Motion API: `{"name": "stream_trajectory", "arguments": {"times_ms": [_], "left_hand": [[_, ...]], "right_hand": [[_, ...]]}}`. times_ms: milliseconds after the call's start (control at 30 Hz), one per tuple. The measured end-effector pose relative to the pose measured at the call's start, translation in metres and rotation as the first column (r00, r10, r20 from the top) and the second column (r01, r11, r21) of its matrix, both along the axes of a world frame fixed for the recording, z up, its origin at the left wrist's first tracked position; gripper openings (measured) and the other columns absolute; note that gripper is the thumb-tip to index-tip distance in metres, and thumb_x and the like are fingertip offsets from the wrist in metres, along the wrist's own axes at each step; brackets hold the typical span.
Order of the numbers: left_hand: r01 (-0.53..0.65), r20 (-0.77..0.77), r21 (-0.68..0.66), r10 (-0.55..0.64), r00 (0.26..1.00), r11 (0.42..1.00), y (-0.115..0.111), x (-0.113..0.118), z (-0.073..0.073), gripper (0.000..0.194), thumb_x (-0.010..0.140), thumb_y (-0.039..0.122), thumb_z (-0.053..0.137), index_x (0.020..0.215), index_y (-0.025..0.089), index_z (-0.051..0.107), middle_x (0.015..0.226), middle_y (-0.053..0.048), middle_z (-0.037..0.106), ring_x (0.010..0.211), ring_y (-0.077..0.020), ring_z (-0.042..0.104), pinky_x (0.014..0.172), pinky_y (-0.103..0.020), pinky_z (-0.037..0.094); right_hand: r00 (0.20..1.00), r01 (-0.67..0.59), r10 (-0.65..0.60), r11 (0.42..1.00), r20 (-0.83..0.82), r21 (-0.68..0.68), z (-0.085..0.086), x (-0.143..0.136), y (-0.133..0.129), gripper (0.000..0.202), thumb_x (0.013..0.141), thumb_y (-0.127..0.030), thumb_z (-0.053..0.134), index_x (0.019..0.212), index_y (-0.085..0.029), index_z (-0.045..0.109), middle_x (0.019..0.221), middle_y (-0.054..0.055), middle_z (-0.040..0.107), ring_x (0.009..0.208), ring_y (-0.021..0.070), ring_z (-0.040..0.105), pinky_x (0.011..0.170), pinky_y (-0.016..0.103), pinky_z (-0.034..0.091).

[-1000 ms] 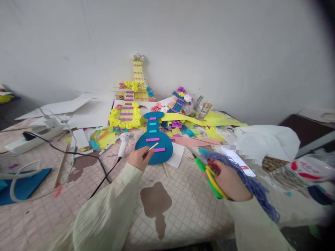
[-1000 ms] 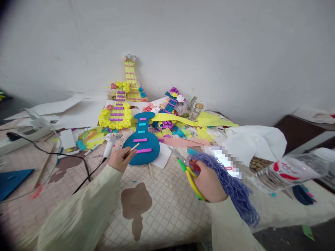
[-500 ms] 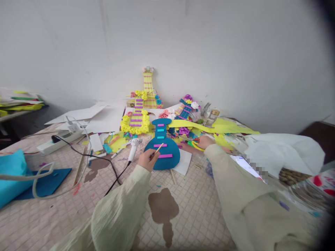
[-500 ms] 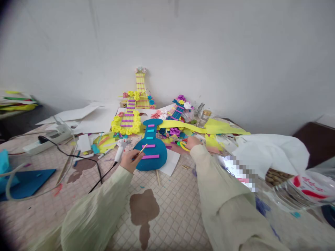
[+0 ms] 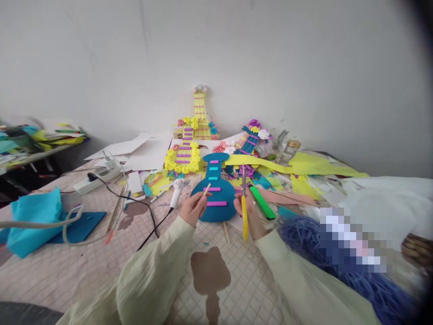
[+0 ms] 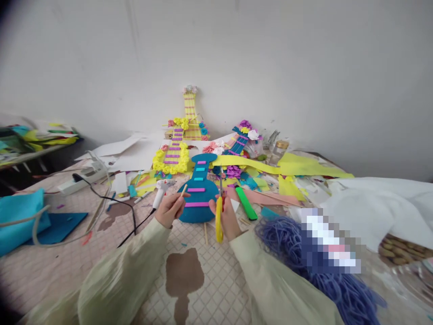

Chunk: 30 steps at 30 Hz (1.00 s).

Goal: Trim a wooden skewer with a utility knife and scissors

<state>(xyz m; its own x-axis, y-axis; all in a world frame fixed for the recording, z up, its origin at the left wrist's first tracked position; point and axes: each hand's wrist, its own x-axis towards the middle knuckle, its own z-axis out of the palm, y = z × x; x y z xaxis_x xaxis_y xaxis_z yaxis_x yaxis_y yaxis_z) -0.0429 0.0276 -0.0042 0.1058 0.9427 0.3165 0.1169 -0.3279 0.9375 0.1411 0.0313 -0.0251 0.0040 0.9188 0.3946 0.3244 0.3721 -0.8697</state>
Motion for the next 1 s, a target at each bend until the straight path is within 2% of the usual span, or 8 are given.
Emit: {"name": "stream_trajectory", "arguments": {"times_ms": [67,167,333,467,600,733,1000], "left_hand": [[-0.004,0.011,0.014,0.004,1.0,1.0,-0.003,0.006,0.005,0.047,0.082,0.054,0.035,0.094,0.012,0.054,0.046,0.007,0.034,0.032,-0.0045,0.03,0.032,-0.018,0.023],[-0.006,0.004,0.045,0.006,1.0,0.999,-0.001,0.018,0.015,0.044,0.084,0.05,0.035,0.09,0.011,0.055,0.044,0.008,0.03,0.034,-0.0048,0.028,0.034,-0.018,0.022],[-0.053,-0.05,0.122,0.06,0.997,0.991,0.011,0.037,0.028,0.035,0.085,0.042,0.037,0.089,0.014,0.057,0.053,0.004,0.038,0.046,-0.0076,0.036,0.043,-0.019,0.029],[-0.131,-0.102,0.176,0.151,0.983,0.976,0.01,0.037,0.021,0.03,0.084,0.038,0.039,0.09,0.015,0.058,0.064,0.001,0.047,0.055,-0.0101,0.04,0.051,-0.021,0.034],[-0.123,-0.177,0.2,0.16,0.971,0.972,0.001,0.029,0.012,0.029,0.084,0.035,0.04,0.092,0.014,0.058,0.063,0.0,0.051,0.055,-0.0112,0.042,0.051,-0.021,0.034],[-0.097,-0.236,0.232,0.153,0.96,0.968,-0.004,0.023,0.012,0.025,0.084,0.029,0.04,0.092,0.014,0.058,0.072,-0.003,0.056,0.061,-0.0126,0.047,0.057,-0.022,0.037],[-0.035,-0.363,0.205,0.109,0.925,0.978,-0.018,0.024,0.014,0.026,0.086,0.027,0.037,0.096,0.015,0.058,0.05,0.004,0.04,0.044,-0.0093,0.037,0.045,-0.021,0.028]], "right_hand": [[0.999,-0.047,0.047,0.999,0.023,0.01,-0.001,-0.004,-0.008,0.03,0.083,-0.033,0.048,0.106,-0.015,0.05,0.096,0.005,0.056,0.079,0.0136,0.056,0.068,0.033,0.049],[0.994,-0.079,0.075,0.996,0.078,0.049,0.002,0.0,-0.014,0.036,0.075,-0.035,0.057,0.104,-0.017,0.045,0.088,0.002,0.055,0.076,0.0145,0.055,0.069,0.033,0.048],[0.983,-0.046,0.022,0.991,0.184,0.124,0.004,0.01,-0.015,0.039,0.065,-0.028,0.059,0.099,-0.019,0.042,0.091,0.005,0.052,0.081,0.0185,0.052,0.073,0.037,0.045],[0.966,-0.019,-0.025,0.986,0.259,0.165,0.004,0.012,-0.015,0.038,0.062,-0.027,0.058,0.096,-0.017,0.042,0.09,0.007,0.051,0.082,0.0212,0.05,0.072,0.038,0.044],[0.947,-0.04,-0.016,0.985,0.321,0.168,0.001,0.011,-0.016,0.037,0.063,-0.028,0.057,0.095,-0.018,0.042,0.089,0.008,0.05,0.082,0.0219,0.049,0.075,0.039,0.042],[0.934,-0.074,0.017,0.987,0.356,0.146,0.001,0.008,-0.019,0.04,0.063,-0.026,0.058,0.098,-0.018,0.04,0.095,0.009,0.049,0.089,0.0233,0.048,0.079,0.039,0.04],[0.927,-0.101,0.059,0.99,0.371,0.094,0.008,0.006,-0.026,0.028,0.062,-0.021,0.056,0.084,-0.02,0.037,0.084,0.004,0.045,0.077,0.0186,0.046,0.071,0.034,0.041]]}}
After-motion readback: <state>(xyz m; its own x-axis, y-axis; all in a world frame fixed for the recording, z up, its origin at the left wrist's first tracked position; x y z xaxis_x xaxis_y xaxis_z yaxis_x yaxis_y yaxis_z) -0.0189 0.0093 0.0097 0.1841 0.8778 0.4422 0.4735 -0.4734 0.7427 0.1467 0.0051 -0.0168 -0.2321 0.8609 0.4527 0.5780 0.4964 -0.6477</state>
